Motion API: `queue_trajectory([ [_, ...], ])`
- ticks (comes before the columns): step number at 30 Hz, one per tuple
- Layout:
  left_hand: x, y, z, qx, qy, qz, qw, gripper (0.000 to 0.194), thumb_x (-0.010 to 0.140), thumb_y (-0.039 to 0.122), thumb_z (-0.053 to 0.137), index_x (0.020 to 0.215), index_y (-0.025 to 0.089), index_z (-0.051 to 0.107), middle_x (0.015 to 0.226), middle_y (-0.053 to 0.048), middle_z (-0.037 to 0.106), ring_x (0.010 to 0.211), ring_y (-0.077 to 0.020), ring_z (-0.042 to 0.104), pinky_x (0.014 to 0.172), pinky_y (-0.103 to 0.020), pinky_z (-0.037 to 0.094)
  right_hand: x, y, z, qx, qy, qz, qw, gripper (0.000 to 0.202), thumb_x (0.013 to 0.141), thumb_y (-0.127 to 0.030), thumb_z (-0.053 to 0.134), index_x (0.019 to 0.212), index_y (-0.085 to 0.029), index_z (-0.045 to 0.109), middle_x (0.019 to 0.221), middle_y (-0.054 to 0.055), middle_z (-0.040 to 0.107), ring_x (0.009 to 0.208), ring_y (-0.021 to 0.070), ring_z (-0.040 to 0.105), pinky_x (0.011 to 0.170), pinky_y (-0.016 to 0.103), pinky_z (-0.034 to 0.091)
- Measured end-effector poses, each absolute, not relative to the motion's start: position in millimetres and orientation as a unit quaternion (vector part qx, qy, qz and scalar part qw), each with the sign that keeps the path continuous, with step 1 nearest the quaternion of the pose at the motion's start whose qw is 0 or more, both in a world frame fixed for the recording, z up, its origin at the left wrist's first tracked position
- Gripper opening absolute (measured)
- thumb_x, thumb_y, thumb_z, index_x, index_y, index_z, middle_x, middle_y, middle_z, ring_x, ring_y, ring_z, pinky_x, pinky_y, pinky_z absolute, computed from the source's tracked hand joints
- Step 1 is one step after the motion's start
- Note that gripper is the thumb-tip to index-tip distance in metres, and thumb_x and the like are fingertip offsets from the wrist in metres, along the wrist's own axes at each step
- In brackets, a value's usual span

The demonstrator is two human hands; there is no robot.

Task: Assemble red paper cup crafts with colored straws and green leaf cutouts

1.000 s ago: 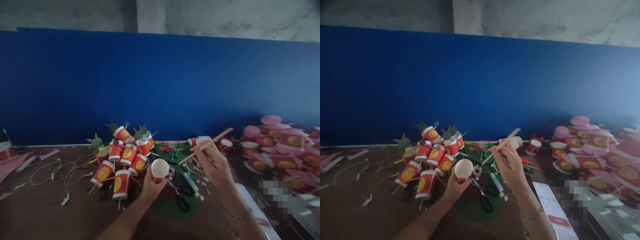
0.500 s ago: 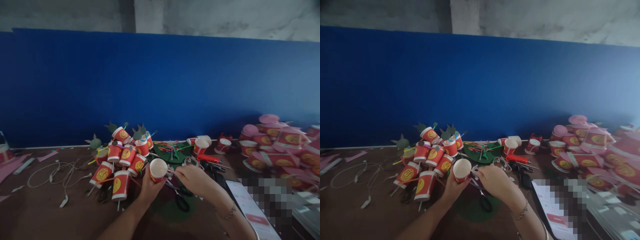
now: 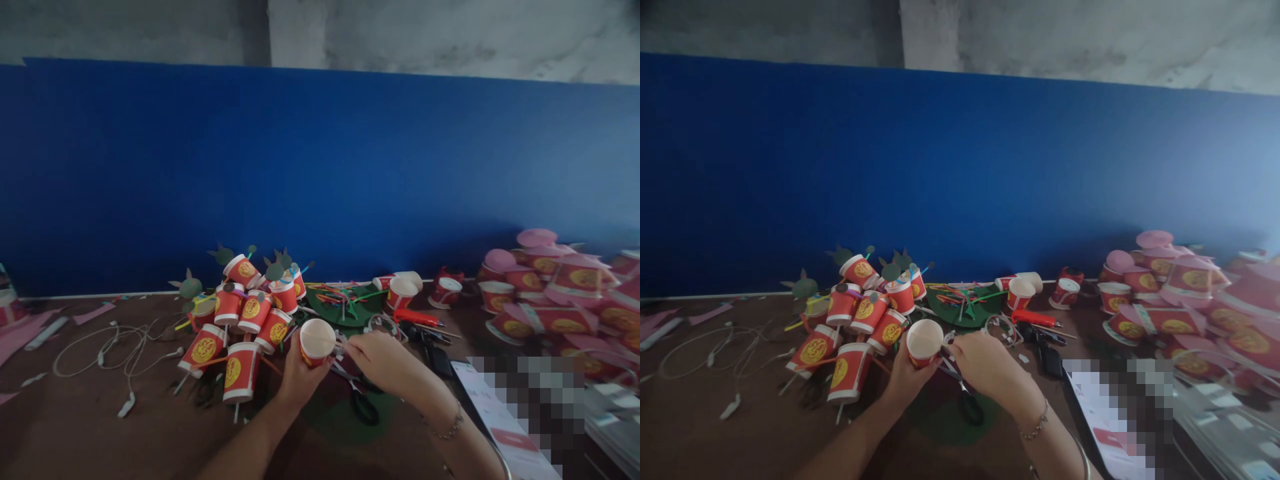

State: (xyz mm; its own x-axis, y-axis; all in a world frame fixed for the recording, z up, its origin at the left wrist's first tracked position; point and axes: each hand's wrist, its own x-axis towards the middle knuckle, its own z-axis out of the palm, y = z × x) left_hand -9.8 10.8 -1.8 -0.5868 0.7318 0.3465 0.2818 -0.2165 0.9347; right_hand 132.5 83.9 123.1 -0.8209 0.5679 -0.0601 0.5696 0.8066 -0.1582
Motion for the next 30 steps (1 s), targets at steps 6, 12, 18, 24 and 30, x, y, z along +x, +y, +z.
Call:
queue_trajectory([
  [6, -7.1, 9.5, -5.0, 0.426, 0.619, 0.640, 0.161, 0.046, 0.063, 0.024, 0.073, 0.102, 0.018, 0.049, 0.090, -0.004, 0.065, 0.081, -0.0201, 0.063, 0.076, -0.034, 0.052, 130.2, 82.6, 118.2, 0.242, 0.970, -0.019, 0.009, 0.035, 0.093, -0.015, 0.035, 0.079, -0.017, 0.067, 0.079, 0.009, 0.073, 0.070, 0.0197, 0.067, 0.056, 0.027, 0.035],
  [12, -3.4, 9.6, -9.5, 0.416, 0.635, 0.632, 0.154, 0.050, 0.062, 0.025, 0.074, 0.104, 0.018, 0.046, 0.094, -0.005, 0.064, 0.087, -0.0210, 0.063, 0.080, -0.035, 0.051, 126.2, 79.6, 116.6, 0.168, 0.983, 0.024, 0.064, 0.028, 0.087, -0.005, 0.041, 0.087, -0.011, 0.068, 0.082, 0.014, 0.071, 0.073, 0.0247, 0.068, 0.058, 0.030, 0.039],
  [18, -2.0, 9.2, -4.8, 0.412, 0.639, 0.633, 0.147, 0.050, 0.060, 0.024, 0.075, 0.100, 0.018, 0.046, 0.091, -0.006, 0.065, 0.083, -0.0216, 0.064, 0.077, -0.036, 0.053, 122.5, 80.2, 113.7, 0.188, 0.977, 0.024, 0.101, 0.029, 0.087, -0.006, 0.041, 0.087, -0.010, 0.070, 0.082, 0.015, 0.072, 0.074, 0.0252, 0.068, 0.058, 0.029, 0.040],
  [24, -2.3, 8.6, -2.9, 0.398, 0.652, 0.630, 0.136, 0.051, 0.058, 0.025, 0.075, 0.099, 0.018, 0.046, 0.089, -0.007, 0.065, 0.082, -0.0232, 0.065, 0.075, -0.037, 0.053, 123.3, 80.6, 118.0, 0.152, 0.985, 0.002, 0.077, 0.026, 0.084, -0.003, 0.044, 0.082, -0.008, 0.070, 0.083, 0.016, 0.072, 0.076, 0.0246, 0.067, 0.061, 0.029, 0.042],
  [30, -4.4, 9.8, -8.0, 0.398, 0.651, 0.638, 0.107, 0.057, 0.057, 0.025, 0.076, 0.104, 0.018, 0.044, 0.094, -0.008, 0.064, 0.086, -0.0239, 0.064, 0.076, -0.038, 0.053, 124.4, 84.7, 118.9, 0.179, 0.975, -0.123, 0.042, 0.033, 0.083, -0.002, 0.038, 0.073, -0.012, 0.068, 0.069, 0.008, 0.070, 0.062, 0.0158, 0.062, 0.055, 0.023, 0.039],
])
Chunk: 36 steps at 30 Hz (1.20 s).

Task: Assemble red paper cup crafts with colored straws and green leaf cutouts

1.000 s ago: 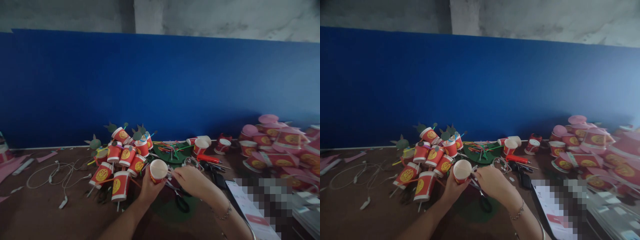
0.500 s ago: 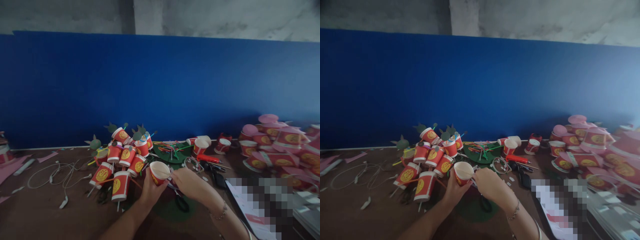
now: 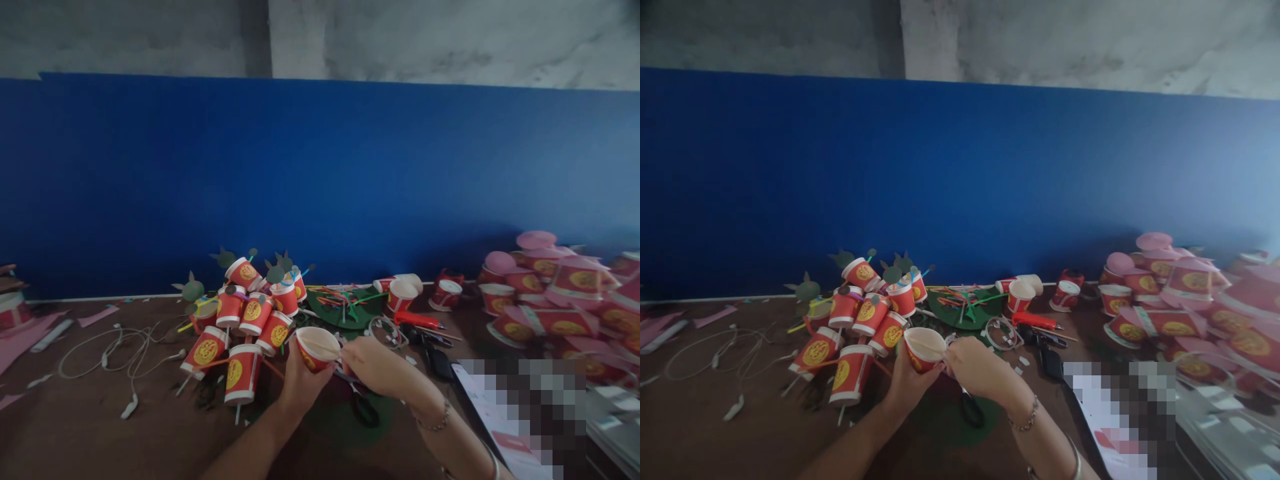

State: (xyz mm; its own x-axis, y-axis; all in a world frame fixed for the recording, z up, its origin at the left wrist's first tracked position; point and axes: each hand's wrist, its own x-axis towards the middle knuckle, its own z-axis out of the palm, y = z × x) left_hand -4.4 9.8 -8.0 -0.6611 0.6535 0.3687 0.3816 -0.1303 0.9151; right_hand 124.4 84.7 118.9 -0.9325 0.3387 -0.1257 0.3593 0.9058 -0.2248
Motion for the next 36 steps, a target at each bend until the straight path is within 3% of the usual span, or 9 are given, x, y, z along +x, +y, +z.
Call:
queue_trajectory([
  [13, -5.9, 11.1, -8.8, 0.383, 0.618, 0.674, 0.131, 0.055, 0.056, 0.024, 0.076, 0.101, 0.019, 0.044, 0.088, -0.005, 0.064, 0.080, -0.0221, 0.065, 0.072, -0.036, 0.054, 127.2, 87.6, 108.9, 0.208, 0.942, -0.262, -0.024, 0.044, 0.090, -0.015, 0.031, 0.064, -0.015, 0.067, 0.060, 0.004, 0.064, 0.055, 0.0121, 0.056, 0.052, 0.021, 0.037],
  [20, 4.4, 4.4, -14.7, 0.554, 0.535, 0.613, 0.179, 0.048, 0.060, 0.013, 0.071, 0.105, 0.020, 0.055, 0.099, -0.008, 0.066, 0.092, -0.0224, 0.064, 0.084, -0.034, 0.051, 110.4, 70.2, 106.0, 0.199, 0.967, -0.153, -0.042, 0.036, 0.088, -0.009, 0.035, 0.074, -0.014, 0.068, 0.072, 0.008, 0.069, 0.061, 0.0147, 0.059, 0.056, 0.025, 0.035],
  [26, -15.5, 9.6, -9.7, 0.465, 0.586, 0.653, 0.116, 0.046, 0.067, 0.016, 0.068, 0.110, 0.019, 0.052, 0.097, -0.006, 0.065, 0.089, -0.0223, 0.063, 0.083, -0.038, 0.051, 134.4, 69.8, 117.1, 0.330, 0.939, -0.091, -0.023, 0.042, 0.094, -0.032, 0.039, 0.068, -0.017, 0.068, 0.070, 0.009, 0.071, 0.058, 0.0172, 0.061, 0.049, 0.028, 0.025],
  [31, -7.8, 11.4, -7.0, 0.470, 0.546, 0.670, 0.180, 0.046, 0.069, 0.016, 0.068, 0.112, 0.019, 0.052, 0.102, -0.006, 0.064, 0.093, -0.0222, 0.062, 0.084, -0.035, 0.050, 143.0, 71.0, 115.8, 0.256, 0.966, -0.040, -0.009, 0.035, 0.090, -0.020, 0.041, 0.070, -0.018, 0.069, 0.065, 0.008, 0.070, 0.056, 0.0167, 0.061, 0.047, 0.027, 0.024],
  [34, -0.4, 6.6, -5.9, 0.525, 0.501, 0.649, 0.228, 0.043, 0.070, 0.018, 0.069, 0.110, 0.019, 0.053, 0.103, -0.006, 0.063, 0.092, -0.0212, 0.062, 0.083, -0.033, 0.050, 136.0, 64.9, 114.7, 0.238, 0.969, -0.062, -0.008, 0.034, 0.088, -0.017, 0.040, 0.071, -0.016, 0.069, 0.069, 0.009, 0.071, 0.057, 0.0163, 0.062, 0.047, 0.026, 0.026],
  [36, -0.9, 3.8, -5.1, 0.546, 0.495, 0.634, 0.236, 0.042, 0.070, 0.020, 0.071, 0.108, 0.019, 0.055, 0.104, -0.007, 0.061, 0.095, -0.0221, 0.060, 0.086, -0.034, 0.049, 135.1, 67.2, 117.1, 0.252, 0.956, -0.149, 0.000, 0.038, 0.090, -0.023, 0.039, 0.066, -0.017, 0.067, 0.062, 0.007, 0.069, 0.049, 0.0133, 0.058, 0.045, 0.023, 0.028],
])
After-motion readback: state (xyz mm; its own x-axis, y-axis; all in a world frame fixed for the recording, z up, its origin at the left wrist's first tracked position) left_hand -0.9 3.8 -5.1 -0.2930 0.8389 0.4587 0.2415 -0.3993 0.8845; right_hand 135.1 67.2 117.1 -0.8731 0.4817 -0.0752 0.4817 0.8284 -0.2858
